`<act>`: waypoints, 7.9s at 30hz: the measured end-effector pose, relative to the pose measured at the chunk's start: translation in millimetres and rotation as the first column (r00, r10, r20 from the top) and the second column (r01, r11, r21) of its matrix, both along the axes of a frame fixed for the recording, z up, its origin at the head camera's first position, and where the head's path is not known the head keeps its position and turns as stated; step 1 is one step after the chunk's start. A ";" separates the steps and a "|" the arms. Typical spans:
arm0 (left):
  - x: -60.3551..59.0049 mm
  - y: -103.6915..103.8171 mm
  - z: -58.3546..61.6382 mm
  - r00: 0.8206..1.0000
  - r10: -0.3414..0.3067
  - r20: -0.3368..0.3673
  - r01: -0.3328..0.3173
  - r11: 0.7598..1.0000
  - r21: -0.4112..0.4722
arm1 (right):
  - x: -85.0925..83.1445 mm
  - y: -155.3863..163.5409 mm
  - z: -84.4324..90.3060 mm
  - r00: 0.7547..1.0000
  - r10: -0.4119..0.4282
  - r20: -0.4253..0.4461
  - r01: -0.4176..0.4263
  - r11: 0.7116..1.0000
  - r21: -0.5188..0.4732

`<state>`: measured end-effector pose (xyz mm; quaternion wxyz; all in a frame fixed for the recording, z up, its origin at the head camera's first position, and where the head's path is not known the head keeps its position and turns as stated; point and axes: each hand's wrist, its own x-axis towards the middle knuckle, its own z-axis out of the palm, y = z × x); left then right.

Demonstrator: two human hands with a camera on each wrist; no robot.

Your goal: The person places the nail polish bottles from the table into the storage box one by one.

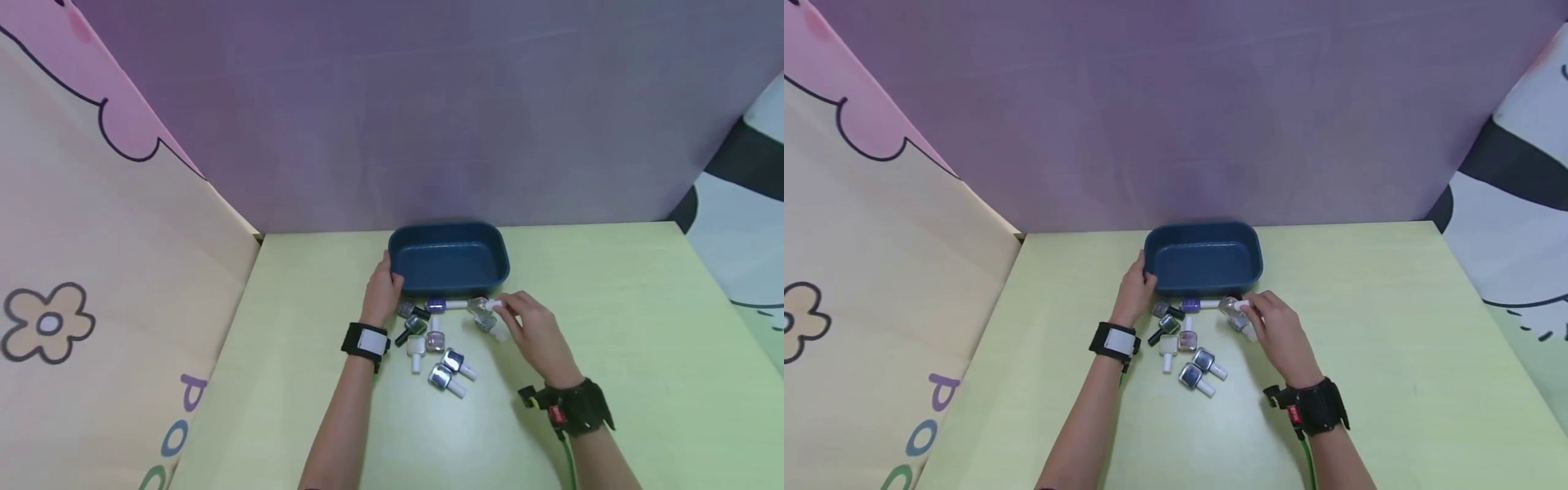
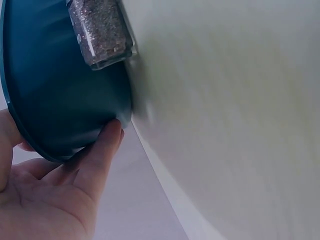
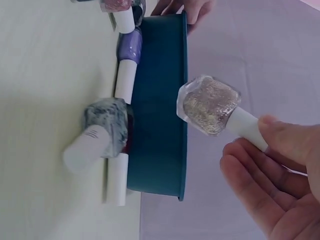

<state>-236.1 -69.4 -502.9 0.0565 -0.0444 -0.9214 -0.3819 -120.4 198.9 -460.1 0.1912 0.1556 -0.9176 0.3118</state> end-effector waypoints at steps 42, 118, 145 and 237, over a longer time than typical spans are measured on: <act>17.7 16.5 -3.1 1.000 -0.015 0.014 0.015 1.000 0.005 | -57.2 29.6 -12.7 0.987 -0.106 -0.118 0.108 0.994 0.010; 16.8 -3.1 3.1 0.999 -0.011 -0.031 0.010 1.000 -0.022 | -44.4 37.7 -9.9 0.958 -0.112 0.264 0.069 0.984 0.167; 23.6 4.3 0.6 1.000 0.001 0.010 -0.001 1.000 -0.002 | -39.2 37.9 -41.5 0.958 0.003 0.286 -0.064 0.977 0.202; 6.8 19.5 -0.3 1.000 0.011 0.002 -0.011 0.999 0.035 | -53.2 39.4 42.6 0.995 0.080 0.068 -0.085 0.994 0.070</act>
